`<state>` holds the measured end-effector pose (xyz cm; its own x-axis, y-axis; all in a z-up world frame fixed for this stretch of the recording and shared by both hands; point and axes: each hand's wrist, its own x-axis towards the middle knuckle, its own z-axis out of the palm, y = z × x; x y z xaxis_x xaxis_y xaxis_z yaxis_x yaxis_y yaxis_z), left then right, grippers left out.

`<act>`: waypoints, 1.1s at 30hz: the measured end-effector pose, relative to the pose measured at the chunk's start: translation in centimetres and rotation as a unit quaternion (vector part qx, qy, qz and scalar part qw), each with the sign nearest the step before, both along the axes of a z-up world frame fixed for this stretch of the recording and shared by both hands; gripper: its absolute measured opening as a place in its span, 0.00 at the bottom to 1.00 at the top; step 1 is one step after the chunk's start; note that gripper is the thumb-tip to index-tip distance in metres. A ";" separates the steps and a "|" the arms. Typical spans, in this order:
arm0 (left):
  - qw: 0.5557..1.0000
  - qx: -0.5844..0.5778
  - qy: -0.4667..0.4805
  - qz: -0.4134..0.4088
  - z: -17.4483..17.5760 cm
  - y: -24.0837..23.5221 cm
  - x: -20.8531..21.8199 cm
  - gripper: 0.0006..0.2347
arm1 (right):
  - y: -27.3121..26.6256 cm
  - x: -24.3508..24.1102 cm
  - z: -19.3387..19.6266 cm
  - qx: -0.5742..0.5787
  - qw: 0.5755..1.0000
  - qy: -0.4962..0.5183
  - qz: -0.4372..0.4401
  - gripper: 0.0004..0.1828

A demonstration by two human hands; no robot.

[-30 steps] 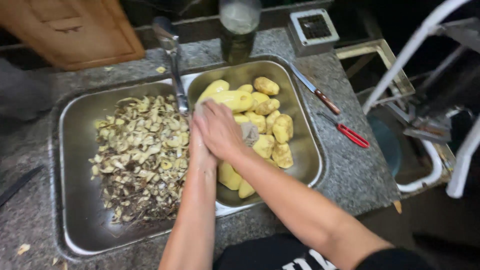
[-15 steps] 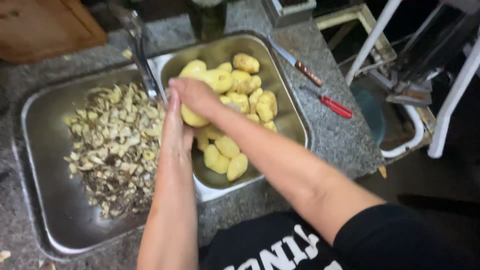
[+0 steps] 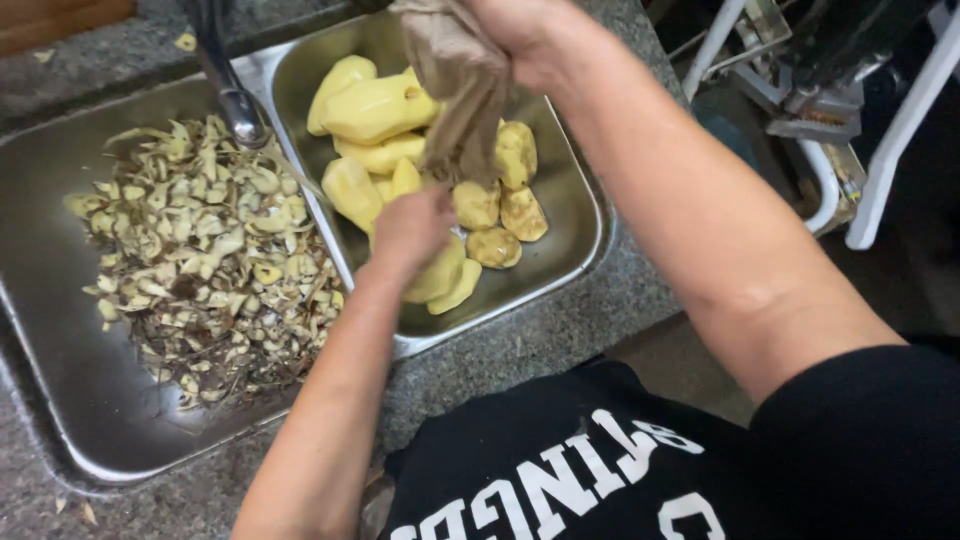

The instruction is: The person washes peeled potatoes in a double-basin stainless steel sink using a cloth. They scrub each potato under running water and place the cleaned potatoes into the right basin, while potato peels accumulate in the left basin.

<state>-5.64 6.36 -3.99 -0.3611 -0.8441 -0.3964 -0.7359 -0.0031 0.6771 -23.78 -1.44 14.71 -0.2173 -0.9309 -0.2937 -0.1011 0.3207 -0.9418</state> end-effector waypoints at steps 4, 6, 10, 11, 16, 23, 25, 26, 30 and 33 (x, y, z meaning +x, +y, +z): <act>0.875 -0.153 -0.302 -0.345 -3.7 2.9 -7.1 0.12 | 1.3 -1.8 2.0 -0.025 0.986 -0.160 0.031 0.09; 0.824 -0.118 -0.368 -0.414 -3.9 4.6 -9.2 0.24 | 1.4 -3.0 1.5 -0.033 0.969 -0.240 0.044 0.08; 0.828 -0.226 -0.311 -0.409 -9.1 5.3 -9.9 0.18 | 1.3 -4.3 -0.3 -0.037 0.948 -0.314 0.045 0.07; 0.835 -0.287 -0.265 -0.387 -11.1 5.3 -9.8 0.16 | 1.3 -4.6 -0.8 -0.038 0.950 -0.309 0.036 0.10; 0.942 -0.146 -0.074 -0.292 -4.1 3.8 -6.6 0.30 | 1.3 -5.4 -1.1 -0.053 0.946 -0.318 0.032 0.15; 0.664 0.300 0.605 0.322 -3.5 -2.2 1.0 0.20 | 1.9 -4.6 -7.4 0.047 0.975 -0.207 0.068 0.26; 0.658 0.282 0.599 0.358 0.5 -4.2 3.0 0.20 | 2.5 -0.2 -8.3 0.073 0.992 -0.079 0.073 0.30; 0.651 0.273 0.590 0.392 2.5 -5.1 4.0 0.21 | 2.9 1.9 -8.8 0.099 0.991 0.052 0.068 0.35; 0.551 0.233 0.684 0.418 3.4 -8.1 4.9 0.19 | 5.0 12.6 -7.2 -0.001 0.950 0.172 0.260 0.45; 0.562 0.242 0.676 0.411 2.3 -7.7 5.1 0.19 | 2.3 15.2 -10.8 -0.192 0.883 0.361 0.230 0.32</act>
